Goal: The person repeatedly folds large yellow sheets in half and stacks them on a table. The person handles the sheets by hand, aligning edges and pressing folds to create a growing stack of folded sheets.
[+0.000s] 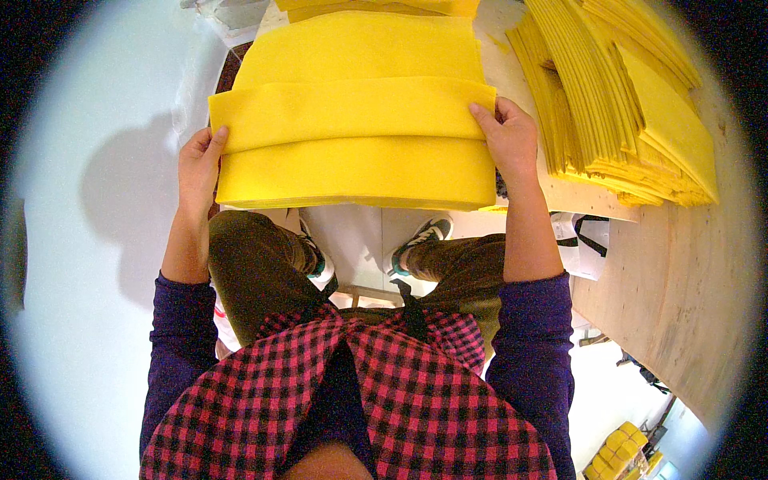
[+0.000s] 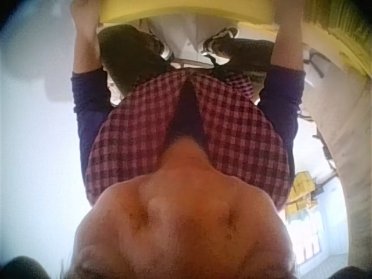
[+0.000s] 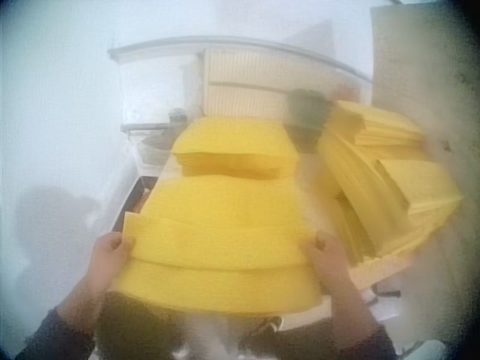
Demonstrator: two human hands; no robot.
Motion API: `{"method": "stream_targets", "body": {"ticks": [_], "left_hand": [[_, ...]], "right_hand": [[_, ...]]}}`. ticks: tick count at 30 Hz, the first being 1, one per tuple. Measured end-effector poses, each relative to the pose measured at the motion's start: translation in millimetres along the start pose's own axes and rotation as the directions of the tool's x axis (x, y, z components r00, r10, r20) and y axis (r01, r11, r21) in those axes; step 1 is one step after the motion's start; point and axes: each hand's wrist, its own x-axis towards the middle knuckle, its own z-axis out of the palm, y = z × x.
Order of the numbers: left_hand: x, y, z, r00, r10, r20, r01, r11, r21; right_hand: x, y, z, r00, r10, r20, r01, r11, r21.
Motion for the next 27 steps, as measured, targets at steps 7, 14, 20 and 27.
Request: {"method": "stream_targets", "body": {"ticks": [7, 14, 20, 27], "left_hand": [[1, 1, 1, 0.998, 0.032, -0.055, -0.024, 0.989, 0.144], [0, 3, 4, 0.998, 0.000, -0.057, 0.004, 0.997, 0.072], [-1, 7, 8, 0.997, 0.023, -0.067, -0.016, 0.995, 0.096], [-3, 14, 4, 0.987, 0.080, -0.136, -0.052, 0.979, 0.196]], "right_hand": [[0, 0, 0, 1.000, 0.010, 0.014, -0.010, 1.000, -0.006], [2, 3, 0, 1.000, 0.024, -0.010, -0.025, 0.999, -0.039], [-2, -2, 1, 0.999, 0.027, -0.043, -0.029, 0.999, -0.044], [-7, -11, -4, 1.000, -0.002, -0.001, 0.002, 0.994, 0.110]]}}
